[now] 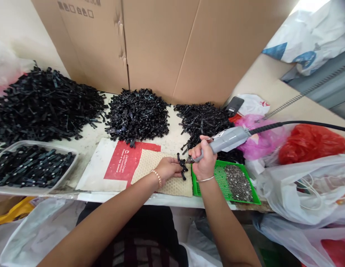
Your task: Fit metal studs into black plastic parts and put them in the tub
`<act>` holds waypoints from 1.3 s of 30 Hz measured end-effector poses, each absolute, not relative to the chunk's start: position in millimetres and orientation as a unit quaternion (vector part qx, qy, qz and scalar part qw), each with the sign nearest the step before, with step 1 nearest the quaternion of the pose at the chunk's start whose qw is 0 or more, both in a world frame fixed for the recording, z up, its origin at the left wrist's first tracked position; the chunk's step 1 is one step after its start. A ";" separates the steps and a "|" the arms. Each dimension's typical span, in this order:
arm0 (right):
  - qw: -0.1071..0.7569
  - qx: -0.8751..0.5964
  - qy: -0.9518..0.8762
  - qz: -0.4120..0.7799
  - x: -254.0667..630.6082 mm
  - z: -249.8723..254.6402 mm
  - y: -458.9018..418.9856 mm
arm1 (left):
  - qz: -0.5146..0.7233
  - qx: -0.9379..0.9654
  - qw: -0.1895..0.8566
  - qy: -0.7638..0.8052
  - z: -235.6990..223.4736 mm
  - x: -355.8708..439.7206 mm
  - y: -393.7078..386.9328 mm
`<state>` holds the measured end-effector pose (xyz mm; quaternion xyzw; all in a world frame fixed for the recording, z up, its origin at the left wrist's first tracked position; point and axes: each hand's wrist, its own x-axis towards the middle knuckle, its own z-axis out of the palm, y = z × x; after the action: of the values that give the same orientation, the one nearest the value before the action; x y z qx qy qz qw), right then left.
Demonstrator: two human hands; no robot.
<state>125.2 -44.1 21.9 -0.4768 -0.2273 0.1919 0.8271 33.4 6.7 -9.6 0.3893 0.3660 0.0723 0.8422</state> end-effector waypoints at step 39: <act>0.783 -0.506 -0.284 0.224 121.9 9.3 -42.8 | 0.067 0.400 0.840 0.361 -21.5 35.2 8.3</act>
<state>121.9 -42.8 9.3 -0.5056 -0.2836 0.2242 0.7833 35.2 8.3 -21.5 0.4000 0.3611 0.0674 0.8397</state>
